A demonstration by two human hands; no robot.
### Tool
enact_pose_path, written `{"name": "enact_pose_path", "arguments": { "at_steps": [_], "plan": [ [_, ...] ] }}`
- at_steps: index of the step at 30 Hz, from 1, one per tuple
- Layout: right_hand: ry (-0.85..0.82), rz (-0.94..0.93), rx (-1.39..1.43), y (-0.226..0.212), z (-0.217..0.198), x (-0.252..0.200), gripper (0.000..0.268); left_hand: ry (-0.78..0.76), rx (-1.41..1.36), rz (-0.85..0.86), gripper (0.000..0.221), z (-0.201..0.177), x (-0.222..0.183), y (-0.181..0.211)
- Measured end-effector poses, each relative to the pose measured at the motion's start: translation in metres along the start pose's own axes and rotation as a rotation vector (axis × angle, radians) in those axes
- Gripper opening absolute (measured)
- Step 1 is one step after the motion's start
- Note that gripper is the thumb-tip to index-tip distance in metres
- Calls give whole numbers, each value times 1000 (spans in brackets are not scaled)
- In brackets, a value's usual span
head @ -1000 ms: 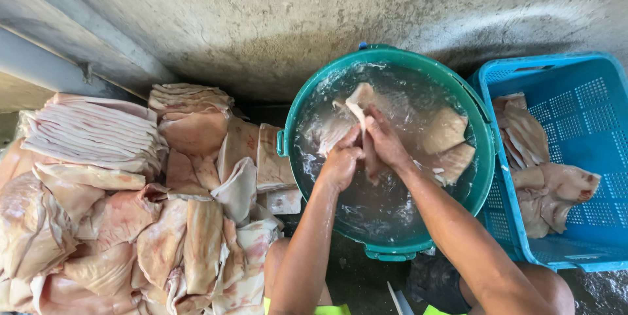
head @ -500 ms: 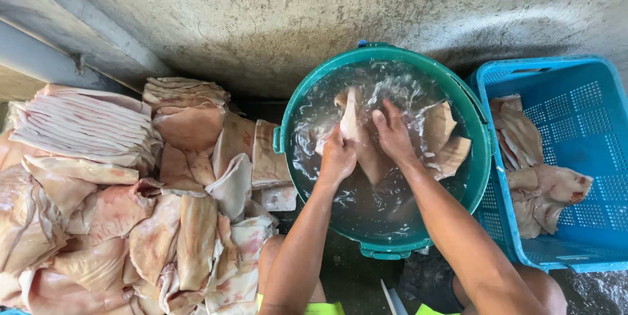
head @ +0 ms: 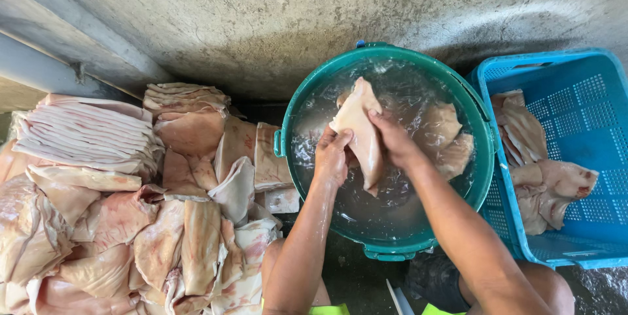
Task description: The person washes large, flat pieces of animal product by hand in a green bucket of water, then places them into a blue basket. The process is repeated for multiple pieces.
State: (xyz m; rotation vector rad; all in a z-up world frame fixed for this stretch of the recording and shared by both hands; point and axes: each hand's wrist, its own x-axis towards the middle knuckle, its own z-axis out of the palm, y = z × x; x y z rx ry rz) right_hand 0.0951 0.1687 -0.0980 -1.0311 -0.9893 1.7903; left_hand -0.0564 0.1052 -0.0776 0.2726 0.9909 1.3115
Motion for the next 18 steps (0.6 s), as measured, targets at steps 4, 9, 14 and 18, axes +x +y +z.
{"name": "enact_pose_path", "arguments": {
  "at_steps": [4, 9, 14, 18],
  "plan": [
    [64, 31, -174, -8, -22, -8, 38, -67, 560, 568, 101, 9, -7, -7],
    [200, 161, -1119, -5, -51, -11, 56, -48, 1289, 416, 98, -11, -1, -19],
    [106, -370, -1015, 14, -70, -3, 90, -178, 1375, 578, 77, -23, 9, -28],
    [-87, -8, -972, 4, -79, 3, 81, -71, 1148, 522, 78, -18, 1, -29]
  ]
}}
